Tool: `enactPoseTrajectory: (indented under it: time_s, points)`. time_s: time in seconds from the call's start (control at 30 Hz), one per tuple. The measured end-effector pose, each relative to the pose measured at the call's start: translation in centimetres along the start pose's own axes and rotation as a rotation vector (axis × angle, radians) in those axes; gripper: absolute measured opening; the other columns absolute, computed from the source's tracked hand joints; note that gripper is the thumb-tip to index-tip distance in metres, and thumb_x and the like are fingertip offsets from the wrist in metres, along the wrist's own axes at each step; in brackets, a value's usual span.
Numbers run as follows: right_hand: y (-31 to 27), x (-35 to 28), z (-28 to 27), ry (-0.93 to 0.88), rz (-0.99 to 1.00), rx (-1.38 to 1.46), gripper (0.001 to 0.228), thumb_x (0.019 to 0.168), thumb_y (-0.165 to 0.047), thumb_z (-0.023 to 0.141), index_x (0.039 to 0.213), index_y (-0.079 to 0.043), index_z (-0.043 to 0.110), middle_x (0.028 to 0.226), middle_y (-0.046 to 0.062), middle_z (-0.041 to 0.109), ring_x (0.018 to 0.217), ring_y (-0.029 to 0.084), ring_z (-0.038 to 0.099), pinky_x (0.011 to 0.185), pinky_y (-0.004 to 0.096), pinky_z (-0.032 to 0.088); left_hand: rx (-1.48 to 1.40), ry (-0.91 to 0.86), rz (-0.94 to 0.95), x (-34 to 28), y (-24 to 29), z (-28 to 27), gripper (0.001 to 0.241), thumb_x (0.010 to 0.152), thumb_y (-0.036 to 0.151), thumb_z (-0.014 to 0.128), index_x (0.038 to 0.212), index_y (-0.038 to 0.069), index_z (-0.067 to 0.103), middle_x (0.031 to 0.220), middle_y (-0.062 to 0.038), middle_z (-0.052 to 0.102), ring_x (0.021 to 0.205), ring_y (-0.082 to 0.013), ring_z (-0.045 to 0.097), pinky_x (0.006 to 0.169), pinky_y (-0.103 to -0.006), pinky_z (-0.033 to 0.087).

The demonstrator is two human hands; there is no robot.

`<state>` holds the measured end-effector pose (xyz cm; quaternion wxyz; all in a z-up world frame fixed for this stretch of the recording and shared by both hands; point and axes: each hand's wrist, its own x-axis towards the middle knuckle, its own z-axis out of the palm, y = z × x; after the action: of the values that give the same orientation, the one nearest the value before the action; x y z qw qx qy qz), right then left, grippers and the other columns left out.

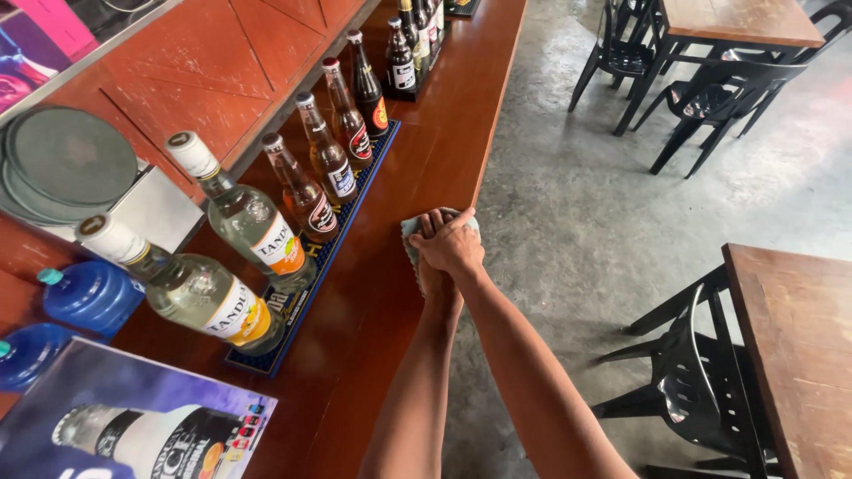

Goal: Wiping down the bar counter and organizing bottles in a restaurant.

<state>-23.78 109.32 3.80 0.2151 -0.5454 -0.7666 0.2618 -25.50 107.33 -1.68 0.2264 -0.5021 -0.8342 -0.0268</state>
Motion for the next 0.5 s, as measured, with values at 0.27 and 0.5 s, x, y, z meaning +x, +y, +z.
enactPoseTrajectory:
  time_s: [0.27, 0.5]
  points:
    - [0.1, 2.5, 0.0, -0.002, 0.018, -0.023, 0.134, 0.070, -0.056, 0.087, 0.153, 0.010, 0.007, 0.137, 0.013, 0.058, 0.129, 0.031, 0.055, 0.102, 0.039, 0.048, 0.058, 0.051, 0.008, 2.1, 0.1, -1.0, 0.072, 0.094, 0.045, 0.052, 0.153, 0.005, 0.040, 0.157, -0.023, 0.039, 0.148, -0.0408, 0.031, 0.118, -0.0539, 0.026]
    - [0.1, 5.0, -0.6, -0.021, 0.075, 0.057, 0.142, 0.059, -0.056, 0.091, 0.154, 0.010, 0.007, 0.136, 0.011, 0.057, 0.125, 0.026, 0.059, 0.101, 0.035, 0.051, -0.031, 0.095, -0.048, 4.7, 1.0, 0.1, 0.066, 0.093, 0.042, 0.056, 0.148, 0.008, 0.043, 0.150, -0.021, 0.044, 0.143, -0.0415, 0.036, 0.107, -0.0541, 0.036]
